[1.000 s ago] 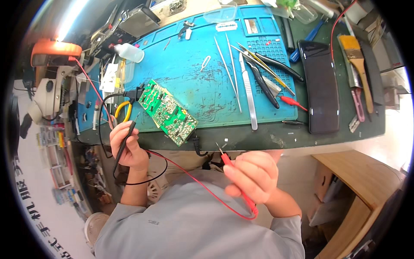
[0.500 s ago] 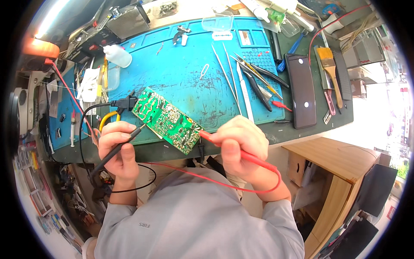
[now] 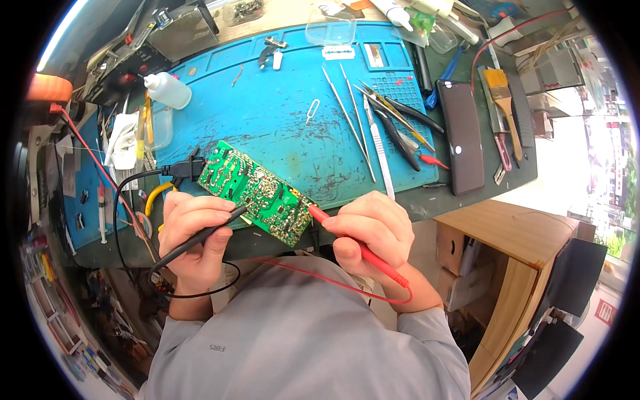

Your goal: The person uses multimeter probes to test various points on a green circuit board. They then flip the board over and test the internal components of a small yellow device. The person works at a cluttered workbench with various tools and equipment visible.

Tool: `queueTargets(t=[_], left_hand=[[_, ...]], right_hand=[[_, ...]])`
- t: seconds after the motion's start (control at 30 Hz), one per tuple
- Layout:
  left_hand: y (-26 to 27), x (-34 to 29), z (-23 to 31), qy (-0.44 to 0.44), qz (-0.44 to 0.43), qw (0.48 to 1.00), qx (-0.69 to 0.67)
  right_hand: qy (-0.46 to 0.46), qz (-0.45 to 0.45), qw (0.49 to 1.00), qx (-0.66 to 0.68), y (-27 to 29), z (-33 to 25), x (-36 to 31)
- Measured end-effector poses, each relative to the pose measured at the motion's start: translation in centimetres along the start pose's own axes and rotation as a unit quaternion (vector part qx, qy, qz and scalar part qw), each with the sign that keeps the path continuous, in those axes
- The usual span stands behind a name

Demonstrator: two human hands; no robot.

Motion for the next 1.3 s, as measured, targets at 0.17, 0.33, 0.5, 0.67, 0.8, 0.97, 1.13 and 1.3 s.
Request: queueTargets(t=[0.17, 0.33, 0.5, 0.67, 0.8, 0.97, 1.13, 1.3], left_hand=[[-0.2, 0.3, 0.2, -0.001, 0.002, 1.0, -0.002], [-0.3, 0.3, 0.3, -0.003, -0.007, 1.0, 0.011], [-0.4, 0.4, 0.2, 0.002, -0.012, 1.0, 0.019], [-0.5, 0.3, 0.1, 0.006, -0.011, 1.0, 0.024], [-0.4, 0.4, 0.2, 0.003, -0.01, 1.0, 0.029], [-0.5, 0.3, 0.1, 0.007, -0.009, 1.0, 0.029], [-0.6, 0.3, 0.1, 0.01, -0.016, 0.999, 0.032], [-0.6, 0.3, 0.0, 0.016, -0.016, 0.999, 0.031]], right_hand=[[-0.008, 0.001, 1.0, 0.005, -0.1, 0.0, 0.6], [-0.064, 0.042, 0.994, 0.072, -0.2, 0.7, -0.5], [-0.069, 0.049, 0.994, 0.071, 0.2, 1.1, -1.5], [-0.046, 0.037, 0.997, 0.056, -0.2, 0.8, -1.0], [-0.037, 0.044, 0.997, 0.045, -0.1, 0.5, -0.8], [-0.03, 0.033, 0.998, 0.043, -0.2, 0.5, -0.9], [-0.027, 0.042, 0.998, 0.041, -0.2, 0.5, -1.0], [-0.029, 0.035, 0.998, 0.031, -0.2, 0.5, -1.0]])
Point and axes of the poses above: each hand's wrist, its own x-axis towards the middle knuckle, its own y-axis out of the back of the hand, z = x × y, the point moved 9 cm from there along x, towards the middle knuckle, and after that the axes turned 8 degrees about -z, right-handed, at the moved point
